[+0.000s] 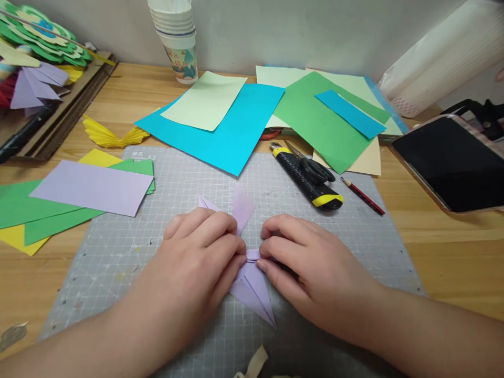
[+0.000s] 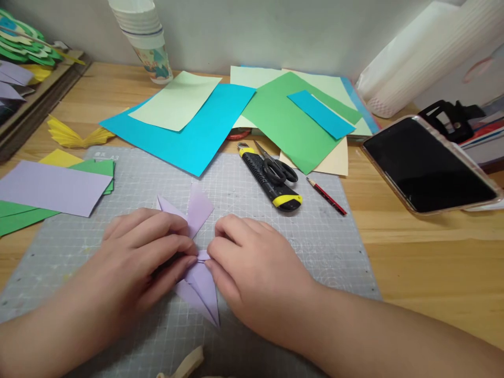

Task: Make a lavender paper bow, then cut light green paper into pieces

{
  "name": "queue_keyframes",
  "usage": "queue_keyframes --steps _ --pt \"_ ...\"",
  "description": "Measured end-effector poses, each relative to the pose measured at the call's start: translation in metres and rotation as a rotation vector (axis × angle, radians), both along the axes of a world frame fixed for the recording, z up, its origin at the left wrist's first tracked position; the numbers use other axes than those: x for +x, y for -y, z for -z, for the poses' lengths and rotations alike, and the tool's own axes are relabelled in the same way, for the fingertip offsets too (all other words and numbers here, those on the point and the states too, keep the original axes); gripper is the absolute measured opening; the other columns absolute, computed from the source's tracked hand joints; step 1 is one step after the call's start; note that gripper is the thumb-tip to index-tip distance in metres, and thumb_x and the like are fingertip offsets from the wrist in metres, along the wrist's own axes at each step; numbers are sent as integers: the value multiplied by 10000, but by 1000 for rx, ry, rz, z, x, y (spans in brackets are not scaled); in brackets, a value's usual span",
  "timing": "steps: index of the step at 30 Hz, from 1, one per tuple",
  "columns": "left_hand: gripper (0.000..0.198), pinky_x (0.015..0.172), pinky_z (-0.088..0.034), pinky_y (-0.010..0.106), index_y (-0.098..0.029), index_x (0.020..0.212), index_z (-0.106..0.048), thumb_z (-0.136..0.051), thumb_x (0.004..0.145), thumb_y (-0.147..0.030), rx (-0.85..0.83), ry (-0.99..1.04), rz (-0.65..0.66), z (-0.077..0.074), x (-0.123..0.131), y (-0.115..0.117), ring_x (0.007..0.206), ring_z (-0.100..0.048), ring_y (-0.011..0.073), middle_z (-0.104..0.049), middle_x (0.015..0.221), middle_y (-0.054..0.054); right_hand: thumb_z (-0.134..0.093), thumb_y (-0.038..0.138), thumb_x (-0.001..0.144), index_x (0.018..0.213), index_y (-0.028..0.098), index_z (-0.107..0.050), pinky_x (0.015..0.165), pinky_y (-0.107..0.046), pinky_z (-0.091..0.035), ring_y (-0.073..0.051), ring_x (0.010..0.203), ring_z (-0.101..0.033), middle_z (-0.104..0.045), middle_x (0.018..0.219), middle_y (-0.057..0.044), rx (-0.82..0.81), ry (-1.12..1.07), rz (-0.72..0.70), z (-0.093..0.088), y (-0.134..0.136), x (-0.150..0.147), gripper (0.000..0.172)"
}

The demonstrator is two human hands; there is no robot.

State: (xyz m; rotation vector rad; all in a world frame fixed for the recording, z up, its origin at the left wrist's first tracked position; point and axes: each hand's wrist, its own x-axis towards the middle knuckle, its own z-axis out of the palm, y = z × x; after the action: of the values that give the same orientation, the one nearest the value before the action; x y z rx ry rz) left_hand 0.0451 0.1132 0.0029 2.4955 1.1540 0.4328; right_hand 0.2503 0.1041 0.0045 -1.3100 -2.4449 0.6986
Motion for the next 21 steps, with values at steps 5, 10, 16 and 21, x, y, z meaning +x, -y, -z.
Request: queue_keyframes --steps 5,10,16,21 --pt "72 784 -318 386 -232 859 -603 -560 916 -243 -13 15 -6 1 1 0 934 -473 202 -584 968 -11 -500 147 908 802 164 -645 761 -351 -448 -182 846 -560 -591 936 -51 -76 -71 40 0 -1 -1 180" --pt "114 755 -314 380 -227 809 -602 -553 910 -246 -49 40 -23 1 2 -3 889 -469 205 -574 913 -1 -516 137 884 778 167 -636 749 -343 -446 -174 835 -559 -583 934 -42 -98 -99 90 -1 -1 -1 163" --pt "161 736 -298 392 -223 787 -616 -532 908 -288 -25 -28 -81 -1 8 -1 875 -466 231 -548 883 20 -522 147 874 761 183 -624 730 -340 -437 -176 824 -556 -577 932 -34 -105 -70 123 0 -2 -4 156" --pt "175 718 -283 397 -223 778 -621 -533 901 -311 16 -99 -148 -1 10 5 883 -460 250 -558 909 33 -548 201 863 739 195 -600 693 -343 -425 -172 777 -550 -577 929 -25 -110 -28 186 -3 -4 -2 135"
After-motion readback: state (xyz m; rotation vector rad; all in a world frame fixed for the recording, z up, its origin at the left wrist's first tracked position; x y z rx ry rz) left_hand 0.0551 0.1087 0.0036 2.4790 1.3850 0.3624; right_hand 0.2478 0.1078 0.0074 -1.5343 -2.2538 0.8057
